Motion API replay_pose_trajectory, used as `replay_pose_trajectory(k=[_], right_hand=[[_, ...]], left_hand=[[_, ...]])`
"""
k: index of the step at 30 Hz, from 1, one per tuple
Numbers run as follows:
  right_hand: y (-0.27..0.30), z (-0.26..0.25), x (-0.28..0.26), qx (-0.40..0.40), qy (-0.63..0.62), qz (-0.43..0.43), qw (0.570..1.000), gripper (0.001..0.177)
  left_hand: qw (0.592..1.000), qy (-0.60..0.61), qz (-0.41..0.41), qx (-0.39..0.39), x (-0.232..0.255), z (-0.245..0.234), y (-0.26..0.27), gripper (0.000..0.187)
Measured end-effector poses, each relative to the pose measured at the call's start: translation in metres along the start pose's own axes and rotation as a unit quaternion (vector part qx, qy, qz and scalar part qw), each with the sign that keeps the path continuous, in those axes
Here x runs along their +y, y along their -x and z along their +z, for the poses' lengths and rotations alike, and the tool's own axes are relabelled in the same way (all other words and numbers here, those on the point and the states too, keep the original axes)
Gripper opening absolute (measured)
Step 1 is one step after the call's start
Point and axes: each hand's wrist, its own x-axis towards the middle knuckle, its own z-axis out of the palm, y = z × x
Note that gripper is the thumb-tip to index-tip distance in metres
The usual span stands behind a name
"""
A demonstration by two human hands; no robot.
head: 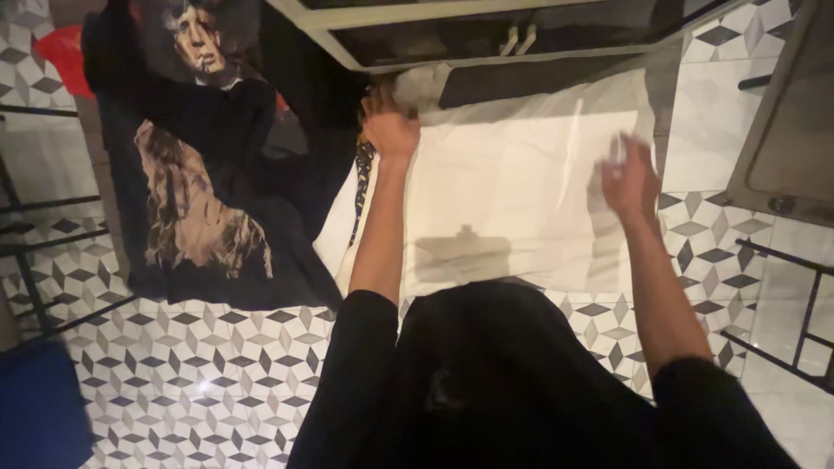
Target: The person picks up a white shirt, spreads it out on a low surface, and folds it. The person then picks up a black shirt and folds it on the same surface.
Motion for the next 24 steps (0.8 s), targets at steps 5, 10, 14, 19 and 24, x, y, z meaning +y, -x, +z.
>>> replay_pose_trajectory(k=[5, 10, 14, 19, 24], right_hand=[[-0.106, 0.004, -0.027, -0.012, 0.055, -0.105, 0.993, 0.055], [-0.132, 0.013, -0.028, -0.017, 0.158, -0.136, 0.978, 0.048], [-0.125, 0.004, 0.000, 0.005, 0.003, -0.162, 0.987, 0.011], [-0.115, 0.010, 0.009, 0.141, -0.025, -0.124, 0.982, 0.011], [-0.109, 0.016, 0.013, 0.180, -0.107, -0.092, 0.974, 0.022]], left_hand=[[0.990, -0.090, -0.015, -0.112, -0.014, 0.029, -0.010, 0.066], [0.994, -0.067, 0.037, -0.079, -0.017, 0.014, -0.018, 0.033], [0.994, 0.029, 0.060, -0.089, -0.027, -0.003, -0.027, 0.033], [0.911, 0.392, -0.129, -0.009, -0.047, 0.013, -0.029, 0.027], [0.944, 0.288, -0.120, 0.105, -0.053, 0.027, -0.032, 0.015]])
